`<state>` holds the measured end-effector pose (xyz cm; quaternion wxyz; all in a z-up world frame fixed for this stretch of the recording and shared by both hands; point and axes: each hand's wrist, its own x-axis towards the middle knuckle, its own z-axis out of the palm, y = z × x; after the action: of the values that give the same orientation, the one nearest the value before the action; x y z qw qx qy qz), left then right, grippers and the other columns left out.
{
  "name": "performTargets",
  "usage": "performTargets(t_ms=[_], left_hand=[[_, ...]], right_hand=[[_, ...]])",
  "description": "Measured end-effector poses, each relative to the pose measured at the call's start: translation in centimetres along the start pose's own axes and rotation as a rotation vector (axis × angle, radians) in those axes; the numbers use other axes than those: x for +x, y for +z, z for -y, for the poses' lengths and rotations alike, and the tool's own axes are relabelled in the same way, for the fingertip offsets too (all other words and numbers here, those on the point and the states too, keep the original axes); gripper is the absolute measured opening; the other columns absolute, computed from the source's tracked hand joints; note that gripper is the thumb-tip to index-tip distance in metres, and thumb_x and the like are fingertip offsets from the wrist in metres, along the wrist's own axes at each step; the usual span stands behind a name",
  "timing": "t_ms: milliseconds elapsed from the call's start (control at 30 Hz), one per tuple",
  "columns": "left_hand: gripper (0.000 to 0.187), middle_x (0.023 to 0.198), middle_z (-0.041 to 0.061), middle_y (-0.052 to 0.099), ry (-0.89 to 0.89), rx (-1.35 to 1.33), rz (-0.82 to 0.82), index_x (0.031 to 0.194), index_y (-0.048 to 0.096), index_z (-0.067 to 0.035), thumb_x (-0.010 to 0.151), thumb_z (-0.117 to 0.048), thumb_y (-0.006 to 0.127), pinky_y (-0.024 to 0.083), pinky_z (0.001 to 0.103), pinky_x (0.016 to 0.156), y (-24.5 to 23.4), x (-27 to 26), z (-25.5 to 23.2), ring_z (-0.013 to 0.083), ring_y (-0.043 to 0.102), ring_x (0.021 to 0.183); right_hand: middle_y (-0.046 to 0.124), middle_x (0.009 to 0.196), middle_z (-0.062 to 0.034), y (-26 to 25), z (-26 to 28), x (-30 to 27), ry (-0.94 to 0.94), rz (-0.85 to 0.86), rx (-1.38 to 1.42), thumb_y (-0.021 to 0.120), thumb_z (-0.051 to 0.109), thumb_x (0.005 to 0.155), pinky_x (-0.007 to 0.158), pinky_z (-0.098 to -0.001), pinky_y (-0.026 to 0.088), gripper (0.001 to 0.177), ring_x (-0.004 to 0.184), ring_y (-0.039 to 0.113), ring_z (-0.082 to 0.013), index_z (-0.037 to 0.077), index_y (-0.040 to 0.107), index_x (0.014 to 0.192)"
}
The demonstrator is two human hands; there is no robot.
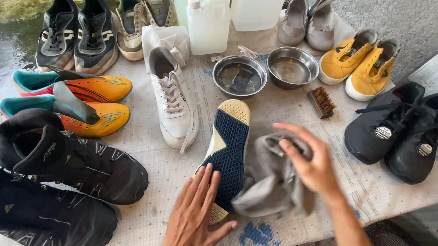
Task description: The person scrubs the sole of a sneaker with a black sponge, then wipes the sole with a gray cloth. The person dips the sponge into a metal bowl of water and continues scrubbing the sole. Other shoes and cleaning supplies are visible on the table.
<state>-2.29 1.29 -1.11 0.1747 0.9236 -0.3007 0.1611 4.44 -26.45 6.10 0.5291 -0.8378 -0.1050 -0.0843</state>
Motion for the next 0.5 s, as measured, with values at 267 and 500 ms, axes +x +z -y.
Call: performTargets(t_ms=[267, 500], left_hand=[[0.123, 0.137, 0.018, 0.045, -0.03, -0.125, 0.109, 0.166, 0.022, -0.021, 0.071, -0.067, 0.085, 0.046, 0.052, 0.098, -1.0, 3.7, 1.6, 0.0353, 0.05, 0.113], [0.112, 0.14, 0.015, 0.046, 0.122, -0.22, 0.167, 0.16, 0.032, -0.027, 0.064, -0.062, 0.079, 0.059, 0.048, 0.062, -2.4, 5.9, 2.9, 0.0347, 0.054, 0.107]], right_hand=[[0.071, 0.122, -0.0001, -4.3, -3.2, 5.2, 0.185, 0.312, -1.056, 0.064, 0.046, 0.088, 0.094, -0.0449, 0.053, 0.043, 0.104, 0.071, -0.0186, 0.021, 0.066, 0.124], [0.071, 0.119, -0.0068, -1.2, -5.8, 18.9, -0.583, 0.187, -0.941, 0.073, 0.01, 0.084, 0.091, -0.0387, 0.056, 0.037, 0.109, 0.063, -0.0228, 0.013, 0.07, 0.12]])
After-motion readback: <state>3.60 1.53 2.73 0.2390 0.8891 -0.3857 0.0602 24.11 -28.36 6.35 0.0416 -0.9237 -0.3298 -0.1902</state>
